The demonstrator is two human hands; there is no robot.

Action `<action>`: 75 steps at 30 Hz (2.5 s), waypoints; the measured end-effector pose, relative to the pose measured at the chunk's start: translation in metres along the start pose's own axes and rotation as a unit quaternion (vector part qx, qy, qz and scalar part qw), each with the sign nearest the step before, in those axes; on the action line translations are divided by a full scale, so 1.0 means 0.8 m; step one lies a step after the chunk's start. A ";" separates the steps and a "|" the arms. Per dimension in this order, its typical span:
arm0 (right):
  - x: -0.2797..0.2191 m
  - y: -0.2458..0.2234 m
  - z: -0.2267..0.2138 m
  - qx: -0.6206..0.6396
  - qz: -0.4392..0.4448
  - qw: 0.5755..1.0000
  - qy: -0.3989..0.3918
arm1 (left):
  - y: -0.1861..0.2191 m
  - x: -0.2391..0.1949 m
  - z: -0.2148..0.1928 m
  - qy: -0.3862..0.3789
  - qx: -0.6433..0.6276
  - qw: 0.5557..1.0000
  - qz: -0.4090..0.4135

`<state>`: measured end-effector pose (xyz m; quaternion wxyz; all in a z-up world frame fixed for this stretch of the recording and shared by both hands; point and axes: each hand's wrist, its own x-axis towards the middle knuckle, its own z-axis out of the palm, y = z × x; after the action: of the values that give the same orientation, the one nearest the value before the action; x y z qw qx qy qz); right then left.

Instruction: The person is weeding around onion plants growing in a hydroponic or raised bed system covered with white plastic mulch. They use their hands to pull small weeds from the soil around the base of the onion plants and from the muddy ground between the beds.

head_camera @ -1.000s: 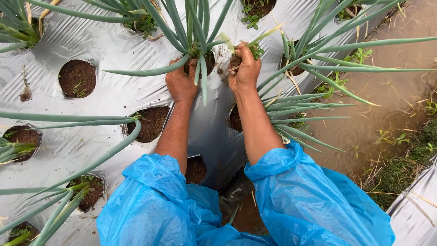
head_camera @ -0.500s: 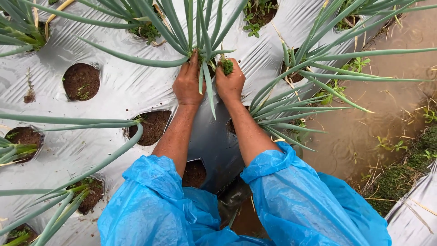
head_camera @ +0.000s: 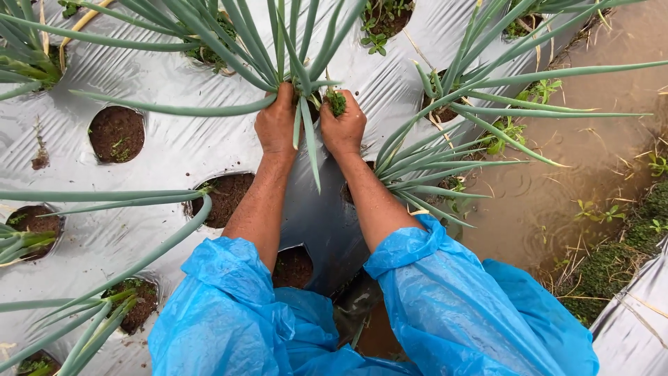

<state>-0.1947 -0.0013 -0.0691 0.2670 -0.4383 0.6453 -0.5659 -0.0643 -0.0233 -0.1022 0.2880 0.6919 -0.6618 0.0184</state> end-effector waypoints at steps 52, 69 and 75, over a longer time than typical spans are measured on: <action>0.115 -0.055 0.033 -0.265 -0.061 0.904 -0.330 | -0.023 -0.042 -0.105 0.107 -0.125 0.986 0.029; 0.084 -0.055 0.023 -0.157 0.078 0.983 -0.060 | -0.035 -0.043 -0.089 0.151 -0.152 0.976 0.041; 0.074 -0.029 0.001 0.094 0.287 0.950 0.081 | -0.032 -0.043 -0.092 0.158 -0.165 0.973 0.039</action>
<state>-0.2160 -0.0521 -0.0377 0.4050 -0.1605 0.7068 -0.5574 -0.0190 0.0375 -0.0645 0.4983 0.5967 -0.6283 0.0299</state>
